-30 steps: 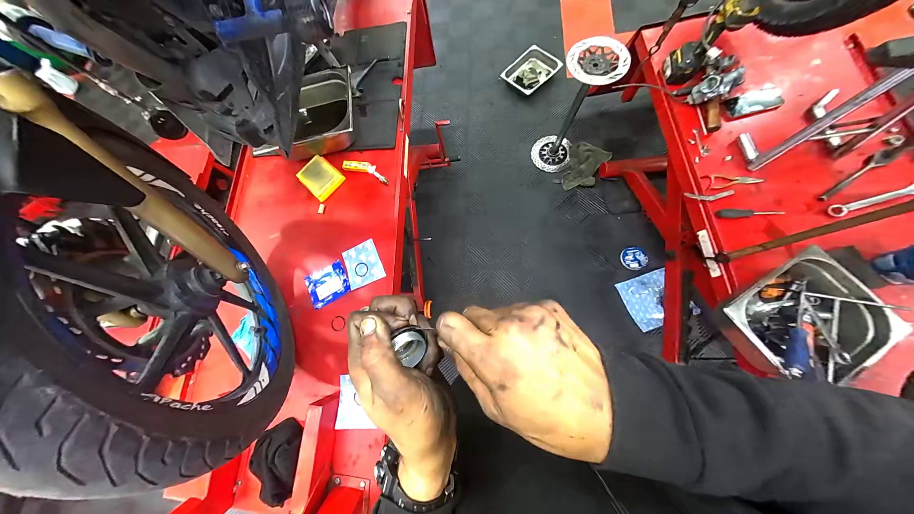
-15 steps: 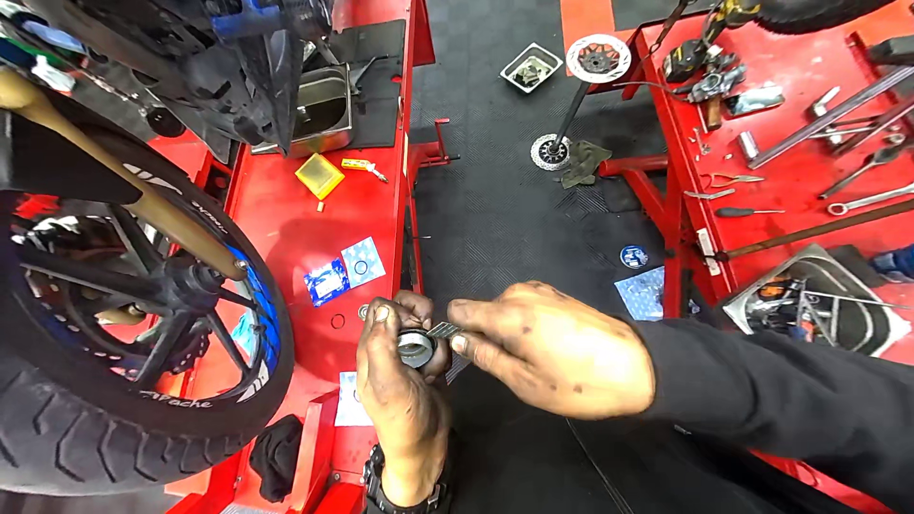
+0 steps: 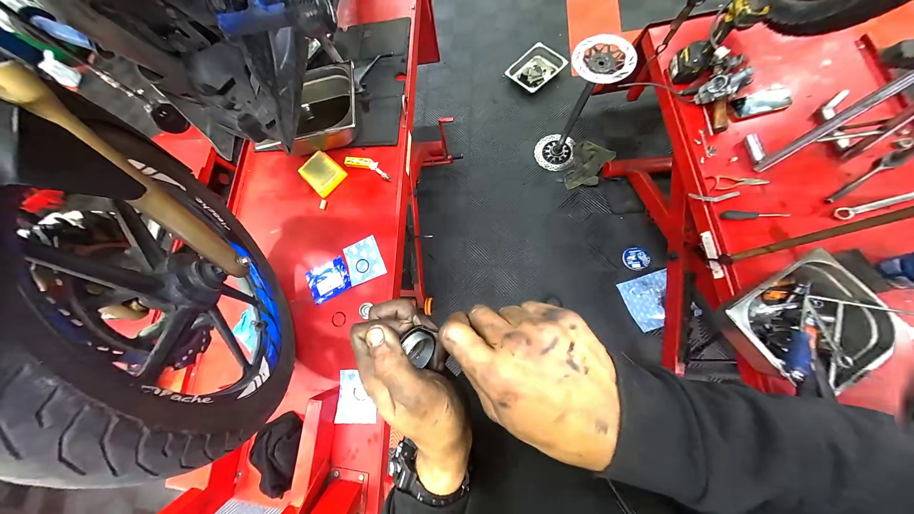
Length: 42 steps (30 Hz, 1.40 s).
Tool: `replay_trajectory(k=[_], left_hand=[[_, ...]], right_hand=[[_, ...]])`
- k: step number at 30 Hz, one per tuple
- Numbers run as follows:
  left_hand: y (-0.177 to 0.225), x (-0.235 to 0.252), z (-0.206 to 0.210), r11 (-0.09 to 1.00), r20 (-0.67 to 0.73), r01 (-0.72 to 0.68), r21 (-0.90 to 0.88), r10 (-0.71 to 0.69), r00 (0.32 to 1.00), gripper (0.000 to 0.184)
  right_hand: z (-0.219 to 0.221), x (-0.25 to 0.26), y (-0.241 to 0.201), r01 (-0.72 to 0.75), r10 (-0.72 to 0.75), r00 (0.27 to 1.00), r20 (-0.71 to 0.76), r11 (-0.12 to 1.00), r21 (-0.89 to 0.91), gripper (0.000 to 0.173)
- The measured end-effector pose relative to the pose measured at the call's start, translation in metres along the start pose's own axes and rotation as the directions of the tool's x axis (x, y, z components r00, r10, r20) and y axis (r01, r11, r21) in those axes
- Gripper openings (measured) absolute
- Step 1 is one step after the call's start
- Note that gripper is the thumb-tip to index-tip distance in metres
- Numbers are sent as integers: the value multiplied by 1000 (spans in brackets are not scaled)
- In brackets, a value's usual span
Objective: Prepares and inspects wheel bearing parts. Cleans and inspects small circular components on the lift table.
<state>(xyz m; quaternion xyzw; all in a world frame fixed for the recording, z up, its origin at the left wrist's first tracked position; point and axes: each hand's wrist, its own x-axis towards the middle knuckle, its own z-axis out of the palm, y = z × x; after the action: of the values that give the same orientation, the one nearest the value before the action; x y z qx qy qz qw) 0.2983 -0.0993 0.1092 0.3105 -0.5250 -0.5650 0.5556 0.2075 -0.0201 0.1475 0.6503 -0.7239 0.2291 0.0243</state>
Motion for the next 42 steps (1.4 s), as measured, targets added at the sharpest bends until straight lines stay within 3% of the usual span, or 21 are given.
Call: replay_trajectory(k=[8,15,17,20,23,28,33,38,42], left_hand=[[3,11,-11,938,224,303,-170,-263,938,38],[15,10,-14,908,281,374,-190,-315,907,39],[16,10,-15,908,276,370,-196,-311,910,39],[11,9,-14,931,234,311,-192,-264,936,38],[9,6,-11,959,172,232,-163,-204,964,36],[5,1,-7,996,60,72,-54,-69,996,36],[5,-1,-4,998,40,34,-56,-32,999,36],[7,2,-2,997,30,0,-76,2,1000,36],[12,4,-2,995,104,-86,-54,91,990,33]], right_hand=[[-8,4,25,-77,24,986,162,941,329,20],[-25,17,45,-233,-100,892,442,735,637,24],[-28,18,43,-231,-90,889,448,759,609,24],[-22,8,21,-75,5,973,230,952,296,19],[-9,-2,5,-67,55,994,90,988,137,18],[3,-7,-3,-110,97,993,65,966,235,21],[14,-14,-3,-55,54,998,9,985,166,18],[7,-12,-1,-48,39,999,38,967,249,22],[-3,-6,5,-26,9,996,85,978,205,40]])
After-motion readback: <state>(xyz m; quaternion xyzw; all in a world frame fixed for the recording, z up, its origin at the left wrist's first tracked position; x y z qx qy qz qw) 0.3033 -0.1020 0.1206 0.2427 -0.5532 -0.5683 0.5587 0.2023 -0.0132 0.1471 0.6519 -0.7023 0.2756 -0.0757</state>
